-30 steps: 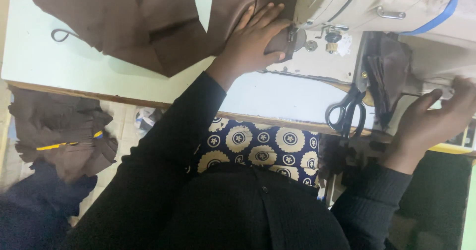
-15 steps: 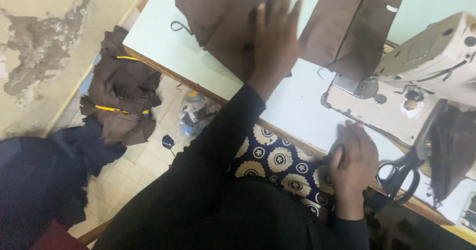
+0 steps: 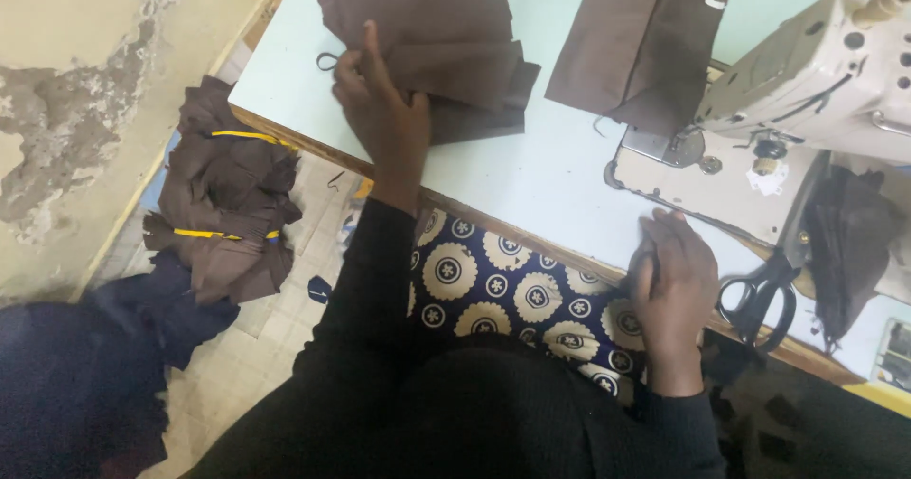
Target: Folding and stacking brown fabric pieces on a sewing table
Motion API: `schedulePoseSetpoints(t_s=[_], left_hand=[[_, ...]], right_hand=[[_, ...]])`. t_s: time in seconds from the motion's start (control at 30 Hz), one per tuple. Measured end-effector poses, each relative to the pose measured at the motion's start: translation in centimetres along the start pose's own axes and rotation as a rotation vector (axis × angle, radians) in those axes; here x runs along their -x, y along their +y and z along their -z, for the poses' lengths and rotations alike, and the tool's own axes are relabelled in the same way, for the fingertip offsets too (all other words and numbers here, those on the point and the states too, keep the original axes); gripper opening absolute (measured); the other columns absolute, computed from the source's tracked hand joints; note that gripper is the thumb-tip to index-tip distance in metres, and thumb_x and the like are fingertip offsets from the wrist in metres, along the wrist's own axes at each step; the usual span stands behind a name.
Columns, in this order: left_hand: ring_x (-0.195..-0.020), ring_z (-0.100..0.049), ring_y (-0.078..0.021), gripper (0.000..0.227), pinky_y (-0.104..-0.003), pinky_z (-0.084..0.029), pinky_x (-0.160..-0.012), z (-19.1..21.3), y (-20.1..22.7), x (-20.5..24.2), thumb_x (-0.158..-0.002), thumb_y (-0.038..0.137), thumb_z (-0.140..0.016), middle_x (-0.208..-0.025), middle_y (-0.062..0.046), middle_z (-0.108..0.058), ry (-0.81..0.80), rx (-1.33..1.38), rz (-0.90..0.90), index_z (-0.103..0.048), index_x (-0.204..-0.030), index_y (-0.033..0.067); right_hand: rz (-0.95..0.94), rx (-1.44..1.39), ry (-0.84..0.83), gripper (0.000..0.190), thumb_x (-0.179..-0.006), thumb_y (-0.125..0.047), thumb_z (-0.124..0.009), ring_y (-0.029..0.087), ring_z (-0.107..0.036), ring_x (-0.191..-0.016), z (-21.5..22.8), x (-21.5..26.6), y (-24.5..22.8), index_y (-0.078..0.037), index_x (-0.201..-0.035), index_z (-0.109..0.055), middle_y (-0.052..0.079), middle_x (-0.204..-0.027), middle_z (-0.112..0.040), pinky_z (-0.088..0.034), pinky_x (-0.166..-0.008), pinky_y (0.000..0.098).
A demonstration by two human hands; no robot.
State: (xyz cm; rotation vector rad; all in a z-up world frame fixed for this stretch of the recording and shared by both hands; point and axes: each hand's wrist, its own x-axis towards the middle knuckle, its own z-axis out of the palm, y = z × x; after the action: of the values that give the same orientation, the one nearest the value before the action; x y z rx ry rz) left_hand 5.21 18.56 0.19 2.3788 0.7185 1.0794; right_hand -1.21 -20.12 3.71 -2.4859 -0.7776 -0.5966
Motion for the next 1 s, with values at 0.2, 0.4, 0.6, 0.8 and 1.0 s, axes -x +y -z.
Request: schedulePoseSetpoints(t_s=[0.2,0.4,0.6,0.8,1.0], left_hand=[[-0.096,-0.072,-0.0307,0.018,-0.045,-0.058,-0.077,5.1,-1.8,0.9,-0.095,0.011,-0.067,-0.104,-0.002,-0.066,-0.13,0.436,0.182,-0.068,-0.109,0.0221],[-0.122,-0.064,-0.0316,0.035,-0.049,-0.049,-0.108,11.4,8.3,2.2,-0.096,0.002,-0.046,-0.119,-0.011,-0.066,-0.312,0.867,-0.128,-0.064,-0.123,0.0159],[-0.098,-0.074,-0.0227,0.049,-0.042,-0.062,-0.091,10.0,16.1,10.4,-0.086,0.023,-0.085,-0.105,0.005,-0.074,-0.633,0.758,-0.489,-0.063,-0.128,0.033],[-0.068,-0.073,-0.0243,0.016,-0.038,-0.059,-0.06,8.8,13.9,7.5,-0.092,0.02,-0.078,-0.08,-0.001,-0.073,-0.661,0.377,-0.626,-0.075,-0.107,0.0217],[-0.056,-0.059,-0.0231,0.017,-0.029,-0.047,-0.051,12.5,15.9,1.3,-0.114,0.017,-0.066,-0.086,-0.01,-0.065,-0.49,0.653,-0.543,-0.073,-0.109,0.0025]], right_hand=[[-0.055,0.043,0.053,0.033,-0.094,-0.001,-0.069,0.037,-0.064,-0.127,-2.0,1.3,2.7,-0.008,-0.125,-0.075,0.014,-0.126,-0.073,-0.046,-0.112,0.0476],[-0.087,-0.525,0.013,0.048,-0.093,-0.016,-0.073,0.048,-0.06,-0.128,3.2,-2.5,-4.6,0.002,-0.136,-0.061,0.024,-0.133,-0.066,-0.049,-0.107,0.0585],[0.047,-0.157,0.136,0.037,-0.097,-0.011,-0.063,0.05,-0.064,-0.105,4.1,-3.2,-7.1,0.006,-0.13,-0.062,0.028,-0.12,-0.066,-0.053,-0.088,0.0596],[-0.151,0.084,0.154,0.036,-0.088,-0.007,-0.059,0.039,-0.068,-0.091,7.5,-1.2,-3.6,-0.012,-0.121,-0.072,0.012,-0.1,-0.068,-0.055,-0.081,0.05],[-0.316,-0.247,0.024,0.029,-0.097,-0.007,-0.051,0.045,-0.07,-0.084,3.9,-0.9,-6.1,-0.001,-0.124,-0.055,0.021,-0.095,-0.066,-0.06,-0.071,0.0542]])
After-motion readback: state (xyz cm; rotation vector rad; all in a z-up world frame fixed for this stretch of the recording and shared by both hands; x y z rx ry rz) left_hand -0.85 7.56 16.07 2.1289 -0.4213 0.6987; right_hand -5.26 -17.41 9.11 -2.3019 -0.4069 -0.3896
